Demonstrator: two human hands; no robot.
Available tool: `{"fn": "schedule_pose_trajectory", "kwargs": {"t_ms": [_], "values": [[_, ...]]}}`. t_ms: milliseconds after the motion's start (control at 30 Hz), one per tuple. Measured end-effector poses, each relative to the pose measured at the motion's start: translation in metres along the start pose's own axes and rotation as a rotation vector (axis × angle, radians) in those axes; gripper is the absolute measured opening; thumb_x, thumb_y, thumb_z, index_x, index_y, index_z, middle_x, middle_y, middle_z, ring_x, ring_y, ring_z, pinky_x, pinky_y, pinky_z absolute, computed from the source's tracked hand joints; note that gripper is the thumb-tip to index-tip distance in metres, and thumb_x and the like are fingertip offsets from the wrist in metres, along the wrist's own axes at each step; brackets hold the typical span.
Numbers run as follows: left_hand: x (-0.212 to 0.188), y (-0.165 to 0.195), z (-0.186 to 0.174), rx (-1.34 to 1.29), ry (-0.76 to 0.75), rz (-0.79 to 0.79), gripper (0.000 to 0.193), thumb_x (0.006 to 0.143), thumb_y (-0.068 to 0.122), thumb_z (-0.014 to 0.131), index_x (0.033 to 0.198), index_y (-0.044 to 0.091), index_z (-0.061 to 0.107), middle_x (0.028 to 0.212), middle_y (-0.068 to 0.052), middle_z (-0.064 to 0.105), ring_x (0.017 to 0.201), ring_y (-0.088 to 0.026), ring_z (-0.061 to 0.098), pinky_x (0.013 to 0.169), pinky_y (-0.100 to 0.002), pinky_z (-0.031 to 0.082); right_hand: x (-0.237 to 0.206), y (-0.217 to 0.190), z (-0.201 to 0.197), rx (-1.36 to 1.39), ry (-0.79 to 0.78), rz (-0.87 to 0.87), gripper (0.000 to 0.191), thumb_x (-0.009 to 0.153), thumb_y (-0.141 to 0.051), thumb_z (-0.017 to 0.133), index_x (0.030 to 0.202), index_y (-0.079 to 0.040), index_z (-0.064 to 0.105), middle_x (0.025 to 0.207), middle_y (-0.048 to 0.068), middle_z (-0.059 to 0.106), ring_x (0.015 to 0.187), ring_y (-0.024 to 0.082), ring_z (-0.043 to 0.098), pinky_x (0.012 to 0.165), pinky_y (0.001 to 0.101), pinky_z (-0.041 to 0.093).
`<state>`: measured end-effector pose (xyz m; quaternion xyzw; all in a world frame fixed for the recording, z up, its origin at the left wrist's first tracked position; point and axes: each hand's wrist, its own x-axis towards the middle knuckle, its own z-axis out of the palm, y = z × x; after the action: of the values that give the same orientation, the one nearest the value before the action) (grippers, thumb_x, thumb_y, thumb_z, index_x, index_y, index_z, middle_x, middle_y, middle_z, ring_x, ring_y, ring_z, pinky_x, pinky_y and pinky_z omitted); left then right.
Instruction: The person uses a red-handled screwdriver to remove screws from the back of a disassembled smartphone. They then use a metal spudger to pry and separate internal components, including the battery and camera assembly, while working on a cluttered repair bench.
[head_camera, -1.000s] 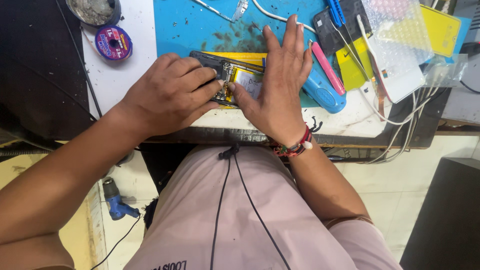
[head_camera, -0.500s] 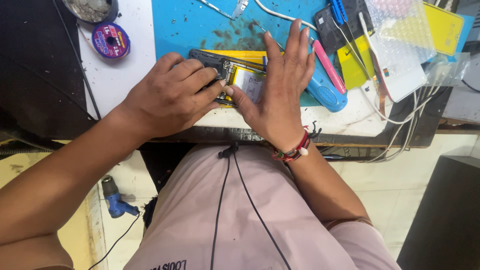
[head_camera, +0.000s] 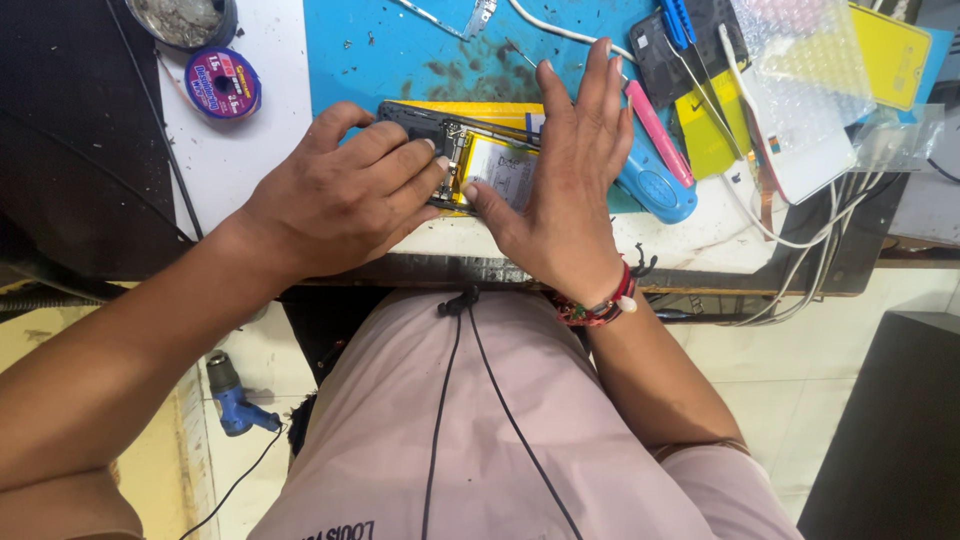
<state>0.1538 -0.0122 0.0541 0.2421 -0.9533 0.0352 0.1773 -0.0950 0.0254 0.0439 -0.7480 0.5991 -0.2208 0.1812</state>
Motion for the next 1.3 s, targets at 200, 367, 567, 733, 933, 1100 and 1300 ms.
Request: {"fn": "schedule_pose_trajectory", "kwargs": {"t_ms": [200, 367, 567, 733, 933, 1100, 1300], "values": [[0.000, 0.002, -0.002, 0.008, -0.019, 0.003, 0.040, 0.097, 0.038, 0.074, 0.121, 0.006, 0.075, 0.122, -0.003, 0.068, 0.117, -0.020, 0.058, 0.105, -0.040, 0.041, 0.000, 0.001, -0.002, 0.005, -0.011, -0.002, 0.113, 0.083, -0.033, 0.095, 0.165, -0.003, 0.022, 0.172, 0.031, 0.000, 0.164, 0.048, 0.002, 0.131, 0.0660, 0.003], [0.002, 0.004, -0.002, 0.037, -0.030, 0.003, 0.041, 0.096, 0.037, 0.073, 0.122, 0.005, 0.075, 0.121, -0.003, 0.068, 0.115, -0.020, 0.057, 0.104, -0.040, 0.040, 0.000, 0.001, -0.002, 0.008, -0.013, -0.005, 0.114, 0.084, -0.031, 0.095, 0.165, -0.003, 0.021, 0.172, 0.031, 0.000, 0.164, 0.048, 0.002, 0.131, 0.0660, 0.003], [0.005, 0.004, -0.003, 0.059, -0.033, 0.000, 0.037, 0.097, 0.031, 0.069, 0.123, 0.005, 0.074, 0.116, -0.001, 0.066, 0.113, -0.020, 0.056, 0.104, -0.040, 0.039, 0.000, 0.002, -0.001, 0.013, -0.021, -0.004, 0.114, 0.082, -0.031, 0.096, 0.164, -0.003, 0.021, 0.172, 0.031, 0.000, 0.163, 0.048, 0.002, 0.130, 0.0662, 0.003], [0.010, 0.010, -0.006, 0.152, -0.067, 0.023, 0.031, 0.097, 0.024, 0.061, 0.118, 0.007, 0.074, 0.112, -0.001, 0.065, 0.108, -0.018, 0.057, 0.105, -0.040, 0.039, 0.001, 0.003, -0.001, 0.014, -0.017, -0.007, 0.113, 0.084, -0.033, 0.096, 0.165, -0.004, 0.022, 0.173, 0.031, 0.000, 0.164, 0.048, 0.003, 0.131, 0.0659, 0.004], [0.020, 0.017, -0.013, 0.112, -0.160, -0.016, 0.029, 0.098, 0.025, 0.058, 0.110, 0.005, 0.075, 0.113, -0.004, 0.064, 0.106, -0.019, 0.057, 0.102, -0.041, 0.040, -0.001, 0.005, 0.000, 0.025, -0.005, -0.008, 0.111, 0.084, -0.032, 0.095, 0.164, -0.005, 0.024, 0.173, 0.030, 0.002, 0.164, 0.047, 0.004, 0.130, 0.0664, 0.004], [0.028, 0.014, -0.014, 0.058, -0.201, -0.003, 0.027, 0.090, 0.027, 0.061, 0.099, 0.005, 0.075, 0.125, -0.010, 0.065, 0.111, -0.024, 0.058, 0.099, -0.043, 0.042, -0.004, 0.008, -0.001, 0.066, 0.076, -0.044, 0.092, 0.096, -0.029, 0.088, 0.163, -0.008, 0.030, 0.170, 0.027, 0.011, 0.161, 0.043, 0.012, 0.130, 0.0592, 0.008], [0.021, 0.003, -0.011, -0.186, -0.121, -0.113, 0.056, 0.084, 0.039, 0.077, 0.129, 0.006, 0.065, 0.136, -0.013, 0.060, 0.130, -0.028, 0.052, 0.116, -0.056, 0.030, -0.009, 0.019, -0.013, 0.037, 0.250, -0.081, 0.057, 0.103, -0.015, 0.076, 0.151, -0.008, 0.047, 0.167, 0.021, 0.030, 0.159, 0.039, 0.026, 0.132, 0.0516, 0.018]]}}
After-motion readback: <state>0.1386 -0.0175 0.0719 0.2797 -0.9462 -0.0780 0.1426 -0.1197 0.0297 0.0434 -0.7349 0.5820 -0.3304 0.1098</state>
